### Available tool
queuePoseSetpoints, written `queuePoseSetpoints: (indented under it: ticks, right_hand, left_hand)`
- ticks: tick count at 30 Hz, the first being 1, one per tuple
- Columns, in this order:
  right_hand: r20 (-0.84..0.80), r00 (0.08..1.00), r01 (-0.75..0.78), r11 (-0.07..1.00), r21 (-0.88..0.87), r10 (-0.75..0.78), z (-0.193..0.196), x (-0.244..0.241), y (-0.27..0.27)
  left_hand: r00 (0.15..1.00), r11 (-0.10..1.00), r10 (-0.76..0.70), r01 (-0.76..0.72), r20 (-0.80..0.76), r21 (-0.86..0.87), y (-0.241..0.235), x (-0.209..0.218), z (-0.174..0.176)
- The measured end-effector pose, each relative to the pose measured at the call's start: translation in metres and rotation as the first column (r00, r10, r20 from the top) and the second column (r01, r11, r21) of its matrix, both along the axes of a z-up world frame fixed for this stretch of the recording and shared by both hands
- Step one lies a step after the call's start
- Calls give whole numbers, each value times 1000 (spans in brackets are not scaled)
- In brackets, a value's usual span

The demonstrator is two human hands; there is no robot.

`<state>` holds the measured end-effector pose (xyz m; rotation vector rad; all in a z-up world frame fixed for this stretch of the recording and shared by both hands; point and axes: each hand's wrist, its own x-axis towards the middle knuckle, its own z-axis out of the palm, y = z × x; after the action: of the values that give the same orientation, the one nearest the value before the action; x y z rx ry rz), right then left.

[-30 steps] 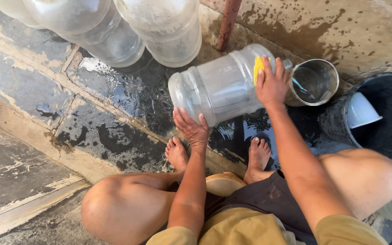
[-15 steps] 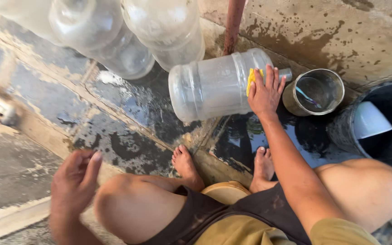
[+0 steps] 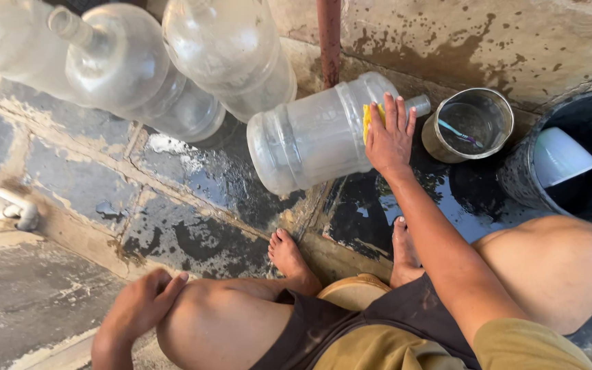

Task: The person scrubs the exterior of a large plastic water jug using a yellow sponge. They rotate the jug to clean all sides, dip the sponge into a metal bucket of water, and continue scrubbing the surface thoroughly.

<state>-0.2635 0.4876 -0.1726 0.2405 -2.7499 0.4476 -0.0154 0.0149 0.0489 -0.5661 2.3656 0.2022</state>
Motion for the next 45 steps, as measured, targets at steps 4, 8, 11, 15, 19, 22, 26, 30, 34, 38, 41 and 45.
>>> queuePoseSetpoints:
  ticks: [4,8,11,15,19,22,26,30,34,38,41,45]
  right_hand:
    - [80,997,2,998,61,-6,-8,1,-4]
    - [137,988,-63,998,-31,67,-12,6,-23]
    - [131,983,-137,987,84,126,-13,19,-52]
    - [204,970,-146,987,69,130,2,19,-59]
    - [55,998,-45,998,52,43,15,17,-39]
    - [-21,1000,-10,999,50,11,15,25,-16]
    - [-55,998,6,994,105,0,19,3,-10]
    - [-42,992,-120,991,66,123,17,-31,-16]
    - [-35,985,-166,984,69,169,28,-56,-16]
    - [-13,992,-120,986,115,122,38,0,-11]
    - [30,998,-60,997,-47,61,41,13,-14]
    - [123,989,-90,993,74,80,31,-47,-21]
  left_hand:
    - [928,897,-302,354,-218,265,29,-71,-7]
    - [687,861,-426,507,-588,-31,88,-169,-64]
    - [655,812,-539,571,-530,-122,132,-207,-107]
    - [429,539,-815,808,-389,-237,174,-212,-135]
    - [301,539,-745,798,-595,-270,209,-237,-155]
    - [382,760,-457,636,-804,-130,244,-257,-182]
    - [408,884,-277,462,-870,-65,273,-243,-210]
    - [322,884,-304,447,-897,-139,286,-183,-228]
    - [336,903,-293,405,-895,-144,291,-183,-227]
    - [393,908,-289,402,-873,-119,296,-183,-230]
    - [371,907,-312,392,-875,-157,297,-181,-236]
    - [303,907,-349,346,-887,-239,303,-165,-251]
